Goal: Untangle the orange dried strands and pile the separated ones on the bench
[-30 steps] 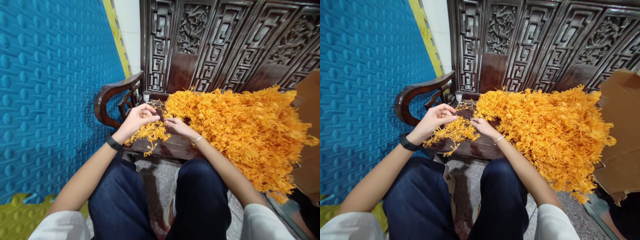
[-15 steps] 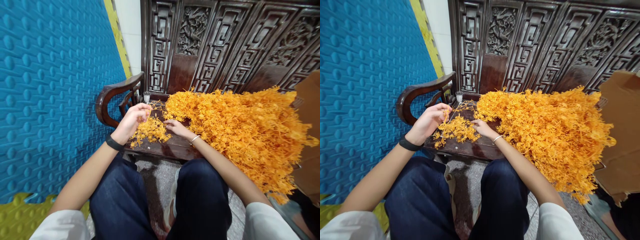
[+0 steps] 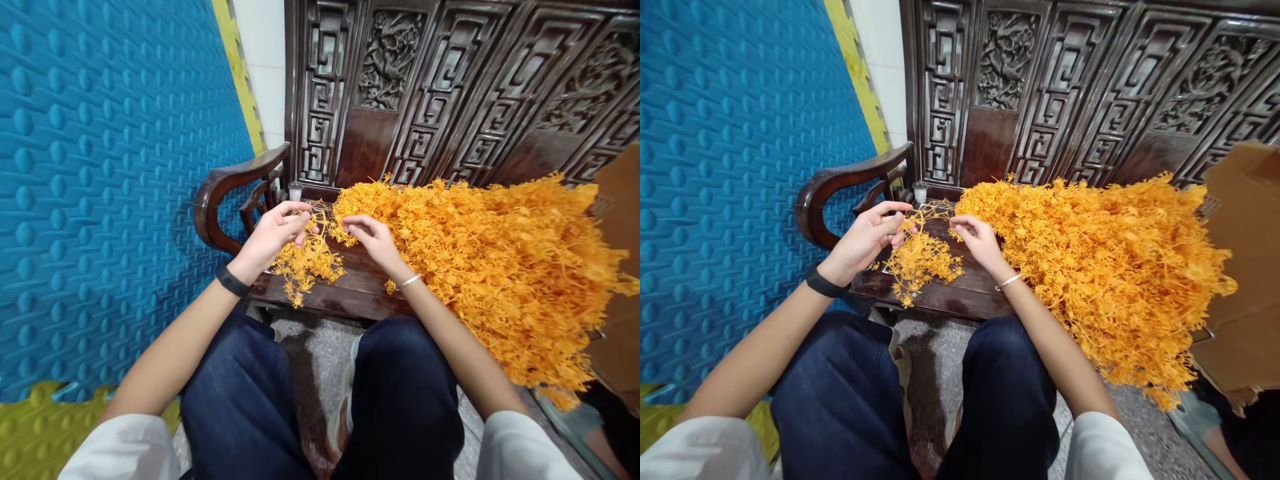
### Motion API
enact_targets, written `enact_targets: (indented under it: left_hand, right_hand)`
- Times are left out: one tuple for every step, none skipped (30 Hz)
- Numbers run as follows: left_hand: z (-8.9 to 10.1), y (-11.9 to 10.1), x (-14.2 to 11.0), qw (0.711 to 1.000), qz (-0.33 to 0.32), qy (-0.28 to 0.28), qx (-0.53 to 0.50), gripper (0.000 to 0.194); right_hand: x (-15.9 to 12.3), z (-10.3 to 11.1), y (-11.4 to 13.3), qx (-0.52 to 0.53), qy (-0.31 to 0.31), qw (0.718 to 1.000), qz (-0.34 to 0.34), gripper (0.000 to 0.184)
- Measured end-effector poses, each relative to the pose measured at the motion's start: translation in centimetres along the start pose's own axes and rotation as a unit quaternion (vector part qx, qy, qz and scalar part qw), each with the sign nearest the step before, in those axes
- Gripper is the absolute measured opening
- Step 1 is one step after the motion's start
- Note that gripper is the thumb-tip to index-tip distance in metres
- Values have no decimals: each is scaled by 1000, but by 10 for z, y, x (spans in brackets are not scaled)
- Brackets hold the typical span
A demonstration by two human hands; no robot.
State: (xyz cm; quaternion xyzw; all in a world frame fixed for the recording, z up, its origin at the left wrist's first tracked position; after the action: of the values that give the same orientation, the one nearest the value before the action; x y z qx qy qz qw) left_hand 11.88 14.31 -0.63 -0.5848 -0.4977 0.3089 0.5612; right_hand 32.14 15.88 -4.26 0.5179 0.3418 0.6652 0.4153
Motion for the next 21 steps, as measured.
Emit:
enact_targets:
  left_hand:
    - [-2, 0, -1, 1000, 4, 9, 8, 44]
    - [-4, 0, -2, 1000, 7, 20, 18, 47]
    - [-7, 0, -2, 999, 9, 32, 30, 49]
    - [-10, 0, -3, 998, 11, 44, 43, 51]
    - [-12, 1, -4, 997, 13, 57, 57, 51]
    - [-15, 1, -5, 995, 15, 68, 69, 52]
    - [-17, 2, -5, 994, 17, 77, 79, 51]
    - [-18, 3, -6, 993, 20, 83, 86, 51]
    - [-20, 5, -6, 992, 23, 88, 90, 49]
    - [-20, 6, -7, 991, 28, 91, 95, 48]
    - [-20, 8, -7, 990, 32, 91, 101, 47]
    - [-19, 10, -6, 989, 34, 88, 110, 46]
    - [-18, 12, -6, 989, 34, 84, 119, 45]
    - [-17, 14, -5, 988, 29, 80, 127, 45]
    - [-15, 15, -4, 988, 23, 79, 131, 44]
    - [-14, 15, -3, 988, 17, 83, 131, 44]
    - [-14, 16, -2, 987, 16, 92, 133, 43]
    - [-14, 17, -1, 985, 21, 104, 138, 41]
    - [-14, 18, -1, 982, 32, 116, 146, 38]
    - [-15, 18, -1, 978, 44, 127, 157, 32]
    - [-15, 19, -2, 975, 55, 135, 170, 26]
  right_hand:
    - [-4, 1, 15, 6, -15, 999, 28, 18]
    - [-9, 1, 29, 4, -19, 999, 50, 17]
    - [-14, -2, 42, -5, -16, 997, 70, 17]
    - [-18, -5, 53, -17, -10, 996, 91, 17]
    - [-22, -10, 62, -30, 0, 993, 110, 16]
    - [-26, -15, 69, -40, 15, 992, 121, 15]
    - [-28, -21, 72, -46, 34, 990, 125, 15]
    - [-30, -26, 73, -48, 55, 990, 122, 16]
    - [-31, -31, 71, -48, 76, 990, 112, 18]
    - [-32, -35, 68, -49, 95, 989, 100, 20]
    - [-32, -38, 65, -51, 107, 989, 90, 20]
    - [-32, -39, 63, -55, 111, 989, 83, 20]
    - [-32, -40, 60, -58, 110, 989, 80, 20]
    - [-31, -39, 59, -60, 102, 990, 79, 19]
    - [-31, -38, 58, -58, 88, 991, 81, 19]
    - [-30, -37, 58, -53, 73, 992, 85, 19]
    - [-29, -36, 58, -43, 59, 993, 89, 19]
    - [-27, -34, 57, -32, 50, 994, 91, 19]
    - [-26, -33, 56, -22, 44, 995, 90, 20]
    - [-25, -32, 54, -12, 42, 995, 86, 21]
    - [-23, -31, 52, -3, 44, 996, 80, 22]
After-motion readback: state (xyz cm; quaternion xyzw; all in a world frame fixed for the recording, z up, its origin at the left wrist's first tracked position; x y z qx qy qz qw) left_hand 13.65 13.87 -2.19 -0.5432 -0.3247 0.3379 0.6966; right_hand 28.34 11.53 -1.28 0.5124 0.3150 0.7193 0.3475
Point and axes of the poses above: each hand's wrist, its own x-axis towards the middle knuckle, its own z-axis out of the back of the hand, y = z × x, the point moved 4 cm from there along x, towards the middle knuckle
